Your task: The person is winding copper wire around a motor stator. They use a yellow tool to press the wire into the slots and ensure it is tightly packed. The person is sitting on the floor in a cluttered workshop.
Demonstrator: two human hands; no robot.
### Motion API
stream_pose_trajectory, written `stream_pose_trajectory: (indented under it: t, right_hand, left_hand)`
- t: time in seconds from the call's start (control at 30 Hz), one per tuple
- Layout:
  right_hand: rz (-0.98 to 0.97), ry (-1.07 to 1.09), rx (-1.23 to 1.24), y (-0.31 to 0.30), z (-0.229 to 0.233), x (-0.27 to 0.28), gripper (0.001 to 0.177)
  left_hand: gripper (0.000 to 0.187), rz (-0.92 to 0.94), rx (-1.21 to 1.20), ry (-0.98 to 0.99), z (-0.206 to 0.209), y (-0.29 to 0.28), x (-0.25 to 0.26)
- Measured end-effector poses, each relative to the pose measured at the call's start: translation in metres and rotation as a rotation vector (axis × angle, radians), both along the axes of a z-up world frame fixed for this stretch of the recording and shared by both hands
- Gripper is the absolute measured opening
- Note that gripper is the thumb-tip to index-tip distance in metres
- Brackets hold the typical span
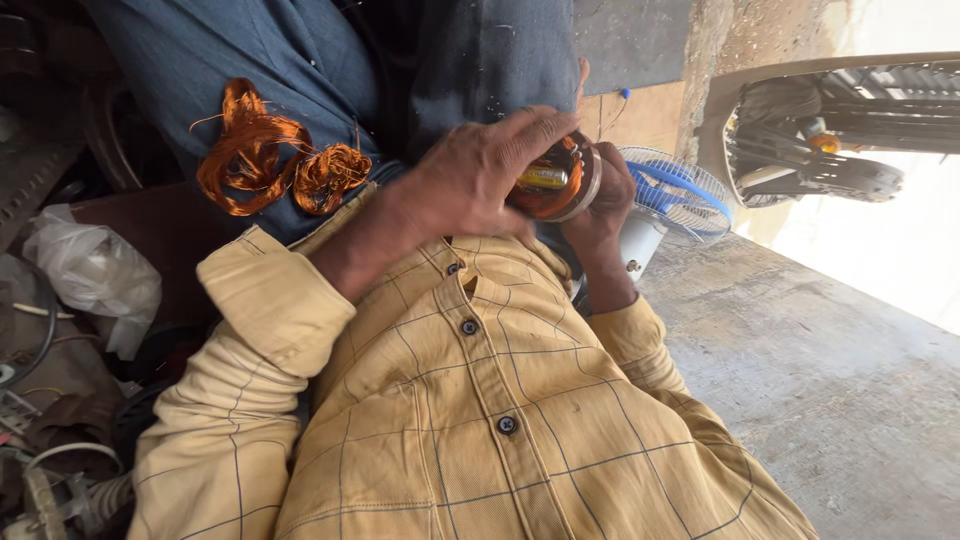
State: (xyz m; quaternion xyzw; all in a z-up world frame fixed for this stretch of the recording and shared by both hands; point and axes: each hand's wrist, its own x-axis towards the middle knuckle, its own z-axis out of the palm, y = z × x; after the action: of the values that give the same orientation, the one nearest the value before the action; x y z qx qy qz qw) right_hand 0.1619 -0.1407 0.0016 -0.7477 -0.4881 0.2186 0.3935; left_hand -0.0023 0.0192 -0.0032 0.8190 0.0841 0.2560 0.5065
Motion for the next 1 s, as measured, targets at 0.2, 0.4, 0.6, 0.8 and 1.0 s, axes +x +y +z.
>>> stream_pose_trajectory:
  t: [0.2, 0.4, 0.6, 0.8, 1.0]
  right_hand:
    - [0.001, 0.138, 0.026, -0.017, -0.007, 0.006, 0.030]
    - [-0.019, 0.050, -0.007, -0.020, -0.010, 0.013, 0.022]
    - [0.091, -0.204, 0.051, -0.011, -0.003, 0.011, 0.024]
    - [0.055, -0.166, 0.043, -0.003, -0.001, 0.004, 0.016]
    - [-0.008, 0.021, 0.001, -0.013, -0.001, 0.003, 0.018]
  left_hand:
    - [0.105, 0.029, -0.060, 0.061, -0.002, -0.015, -0.004]
    - [0.093, 0.034, -0.021, -0.007, -0.002, -0.013, -0.001]
    - [0.093, 0.016, 0.018, 0.011, 0.004, -0.015, -0.003]
    - [0.104, 0.010, -0.057, 0.016, 0.003, -0.005, -0.009]
    - [0.102, 0.017, -0.097, 0.000, -0.001, -0.014, -0.009]
